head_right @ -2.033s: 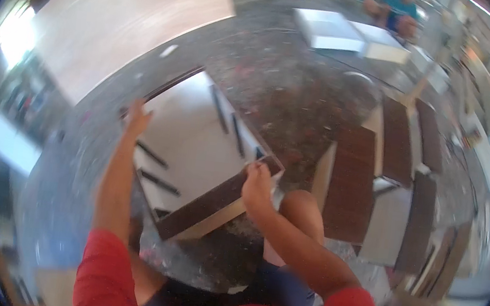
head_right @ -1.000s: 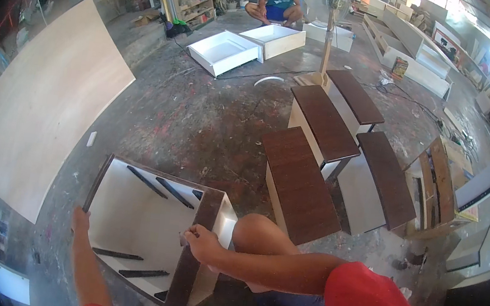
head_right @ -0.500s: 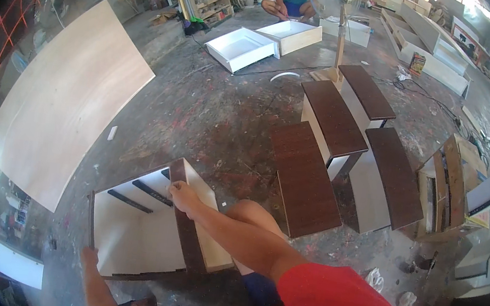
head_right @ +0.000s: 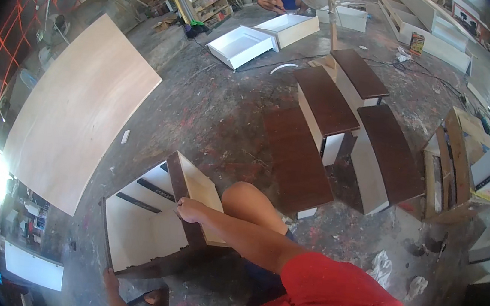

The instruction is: The person trims the edges of a wooden drawer unit using a small blade, then attaches and presses a wooden panel onto the frame by hand.

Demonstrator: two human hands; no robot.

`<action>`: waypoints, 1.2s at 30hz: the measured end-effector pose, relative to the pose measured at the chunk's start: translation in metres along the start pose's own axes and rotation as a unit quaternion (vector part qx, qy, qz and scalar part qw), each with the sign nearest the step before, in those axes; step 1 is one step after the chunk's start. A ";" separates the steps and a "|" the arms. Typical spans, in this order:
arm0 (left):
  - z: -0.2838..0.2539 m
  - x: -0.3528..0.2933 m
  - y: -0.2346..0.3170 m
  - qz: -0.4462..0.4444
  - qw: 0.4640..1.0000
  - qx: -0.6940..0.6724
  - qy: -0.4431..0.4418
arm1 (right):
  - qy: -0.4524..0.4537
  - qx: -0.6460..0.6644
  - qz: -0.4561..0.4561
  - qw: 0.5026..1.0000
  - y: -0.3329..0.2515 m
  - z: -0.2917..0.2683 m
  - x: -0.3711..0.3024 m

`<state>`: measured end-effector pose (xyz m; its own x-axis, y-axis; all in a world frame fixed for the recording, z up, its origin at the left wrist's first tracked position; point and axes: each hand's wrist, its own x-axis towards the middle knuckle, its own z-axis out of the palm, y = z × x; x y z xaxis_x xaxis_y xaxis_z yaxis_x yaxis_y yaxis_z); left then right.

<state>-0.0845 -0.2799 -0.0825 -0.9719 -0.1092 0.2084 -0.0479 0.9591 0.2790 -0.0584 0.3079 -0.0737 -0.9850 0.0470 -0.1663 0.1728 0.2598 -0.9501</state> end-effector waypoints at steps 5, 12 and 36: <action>-0.012 0.021 0.033 -0.052 0.990 0.059 -0.119 | -0.065 -0.089 -0.013 0.994 0.004 0.002 -0.010; -0.003 0.011 0.014 -0.066 0.993 0.088 -0.046 | -0.054 0.022 0.043 0.997 -0.019 0.014 -0.008; -0.034 -0.123 0.192 -0.113 0.982 0.056 -0.140 | 0.150 0.088 0.000 0.985 -0.003 -0.082 0.175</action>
<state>0.0336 -0.0912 -0.0225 -0.9582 -0.2608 -0.1177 -0.2789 0.9434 0.1795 -0.2307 0.3947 -0.0781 -0.9360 0.3359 -0.1054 0.1433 0.0899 -0.9856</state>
